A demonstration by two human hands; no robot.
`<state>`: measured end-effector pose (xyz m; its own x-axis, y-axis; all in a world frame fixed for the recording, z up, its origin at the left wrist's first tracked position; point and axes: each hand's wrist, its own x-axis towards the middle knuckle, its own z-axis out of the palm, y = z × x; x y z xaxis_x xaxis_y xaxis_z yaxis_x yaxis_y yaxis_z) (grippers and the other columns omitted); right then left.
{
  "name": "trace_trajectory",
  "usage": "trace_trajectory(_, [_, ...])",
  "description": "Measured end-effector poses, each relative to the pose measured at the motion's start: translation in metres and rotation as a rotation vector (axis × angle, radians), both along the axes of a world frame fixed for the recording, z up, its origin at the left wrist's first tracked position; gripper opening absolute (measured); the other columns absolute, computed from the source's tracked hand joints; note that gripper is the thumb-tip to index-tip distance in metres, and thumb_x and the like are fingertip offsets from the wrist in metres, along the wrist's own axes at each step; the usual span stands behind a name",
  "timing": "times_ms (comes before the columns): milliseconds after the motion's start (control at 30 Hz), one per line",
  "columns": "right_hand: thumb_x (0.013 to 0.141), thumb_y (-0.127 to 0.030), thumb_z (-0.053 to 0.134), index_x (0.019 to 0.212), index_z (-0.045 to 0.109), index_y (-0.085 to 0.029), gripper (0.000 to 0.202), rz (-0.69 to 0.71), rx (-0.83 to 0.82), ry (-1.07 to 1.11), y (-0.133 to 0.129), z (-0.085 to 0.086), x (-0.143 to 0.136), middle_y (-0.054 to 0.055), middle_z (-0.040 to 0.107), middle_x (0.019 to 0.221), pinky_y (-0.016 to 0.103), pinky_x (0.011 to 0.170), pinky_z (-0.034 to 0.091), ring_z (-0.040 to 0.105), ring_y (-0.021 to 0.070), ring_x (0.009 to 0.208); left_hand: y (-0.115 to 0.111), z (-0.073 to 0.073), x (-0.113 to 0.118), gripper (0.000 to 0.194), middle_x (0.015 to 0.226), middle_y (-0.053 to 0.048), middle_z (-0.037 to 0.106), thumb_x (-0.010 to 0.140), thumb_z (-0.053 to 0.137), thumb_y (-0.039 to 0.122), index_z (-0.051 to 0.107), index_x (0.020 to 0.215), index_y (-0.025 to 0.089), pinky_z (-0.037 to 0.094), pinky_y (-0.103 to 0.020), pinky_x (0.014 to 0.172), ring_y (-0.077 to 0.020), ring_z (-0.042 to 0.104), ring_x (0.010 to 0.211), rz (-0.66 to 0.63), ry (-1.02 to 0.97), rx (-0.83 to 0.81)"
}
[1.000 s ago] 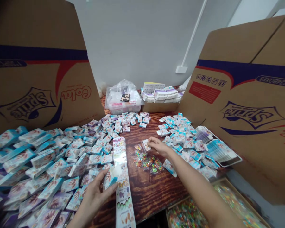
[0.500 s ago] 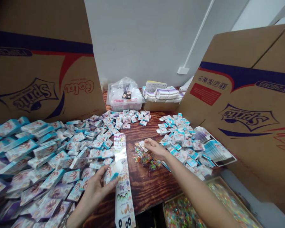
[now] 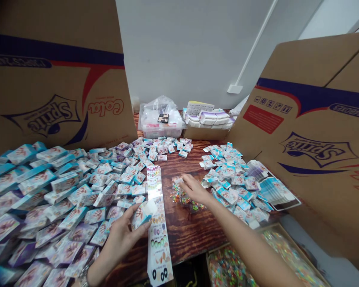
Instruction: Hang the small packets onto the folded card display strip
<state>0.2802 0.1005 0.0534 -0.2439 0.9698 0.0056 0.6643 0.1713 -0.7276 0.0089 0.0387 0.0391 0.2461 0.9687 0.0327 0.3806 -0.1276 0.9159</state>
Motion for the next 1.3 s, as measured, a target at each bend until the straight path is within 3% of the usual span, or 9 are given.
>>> trace_trajectory(133, [0.095, -0.034, 0.039, 0.092, 0.052, -0.021, 0.019, 0.102, 0.156, -0.061, -0.021, 0.03, -0.027, 0.002, 0.057, 0.079, 0.028, 0.068, 0.041, 0.053, 0.0154, 0.072, 0.0, -0.002, -0.001, 0.041, 0.103, -0.007, 0.067, 0.078, 0.061, 0.035, 0.053, 0.116, 0.02, 0.05, -0.036, 0.078, -0.0233, 0.063, 0.088, 0.016, 0.141, 0.134])
trace_trajectory(233, [0.095, -0.024, 0.04, 0.103, 0.055, -0.02, 0.017, 0.217, 0.379, -0.125, -0.038, 0.044, -0.049, 0.005, 0.061, 0.091, 0.029, 0.074, 0.045, 0.057, 0.0165, 0.085, 0.0, 0.002, 0.0, 0.04, 0.105, -0.009, 0.066, 0.079, 0.06, 0.032, 0.052, 0.116, 0.019, 0.049, -0.037, 0.08, -0.0232, 0.062, 0.092, -0.031, 0.164, 0.158])
trace_trajectory(467, [0.091, -0.009, 0.038, 0.107, 0.058, -0.014, 0.026, 0.446, 0.812, -0.535, -0.05, 0.044, -0.067, 0.009, 0.063, 0.085, 0.032, 0.066, 0.05, 0.058, 0.0195, 0.078, 0.0, 0.014, -0.001, 0.039, 0.099, -0.006, 0.067, 0.079, 0.059, 0.034, 0.051, 0.115, 0.019, 0.049, -0.033, 0.076, -0.0208, 0.063, 0.084, -0.083, 0.141, 0.125])
trace_trajectory(600, [0.089, -0.006, 0.04, 0.109, 0.058, -0.015, 0.028, 0.549, 0.933, -0.648, -0.05, 0.049, -0.063, 0.01, 0.065, 0.089, 0.033, 0.062, 0.05, 0.059, 0.02, 0.075, 0.001, 0.017, -0.003, 0.041, 0.09, -0.004, 0.067, 0.078, 0.061, 0.036, 0.052, 0.114, 0.018, 0.049, -0.031, 0.069, -0.0186, 0.061, 0.074, -0.127, 0.162, 0.118])
trace_trajectory(733, [0.09, -0.009, 0.041, 0.116, 0.054, -0.019, 0.03, 0.647, 0.912, -0.558, -0.051, 0.056, -0.06, 0.008, 0.065, 0.091, 0.034, 0.067, 0.051, 0.059, 0.0198, 0.082, 0.004, 0.02, -0.003, 0.044, 0.086, -0.004, 0.067, 0.076, 0.063, 0.037, 0.051, 0.114, 0.019, 0.05, -0.032, 0.068, -0.0194, 0.062, 0.072, -0.181, 0.213, 0.116])
trace_trajectory(867, [0.089, -0.008, 0.045, 0.114, 0.055, -0.014, 0.028, 0.68, 0.85, -0.493, -0.056, 0.054, -0.064, 0.011, 0.063, 0.094, 0.035, 0.074, 0.052, 0.058, 0.0215, 0.09, 0.003, 0.021, -0.001, 0.045, 0.101, -0.007, 0.065, 0.078, 0.061, 0.033, 0.047, 0.119, 0.02, 0.05, -0.036, 0.076, -0.0225, 0.063, 0.086, -0.221, 0.221, 0.175])
trace_trajectory(1033, [0.087, -0.012, 0.048, 0.109, 0.057, -0.016, 0.024, 0.437, 0.476, -0.222, -0.068, 0.044, -0.075, 0.01, 0.057, 0.102, 0.033, 0.08, 0.052, 0.054, 0.0188, 0.096, -0.004, 0.016, 0.001, 0.041, 0.116, -0.011, 0.055, 0.077, 0.057, 0.015, 0.047, 0.117, 0.018, 0.044, -0.042, 0.092, -0.0249, 0.053, 0.109, -0.156, 0.242, 0.276])
trace_trajectory(1133, [0.089, -0.013, 0.046, 0.104, 0.058, -0.017, 0.02, 0.281, 0.457, -0.113, -0.074, 0.038, -0.085, 0.009, 0.056, 0.101, 0.034, 0.081, 0.052, 0.055, 0.0186, 0.095, -0.009, 0.012, 0.001, 0.045, 0.119, -0.011, 0.05, 0.074, 0.053, 0.007, 0.047, 0.117, 0.018, 0.042, -0.044, 0.095, -0.0258, 0.048, 0.114, -0.119, 0.276, 0.359])
trace_trajectory(1300, [0.088, -0.011, 0.045, 0.103, 0.054, -0.02, 0.02, 0.151, 0.419, -0.011, -0.078, 0.031, -0.099, 0.007, 0.056, 0.099, 0.036, 0.08, 0.051, 0.056, 0.0189, 0.092, -0.013, 0.008, 0.001, 0.052, 0.109, -0.01, 0.056, 0.074, 0.046, 0.003, 0.041, 0.123, 0.018, 0.046, -0.043, 0.09, -0.024, 0.052, 0.105, -0.118, 0.292, 0.383])
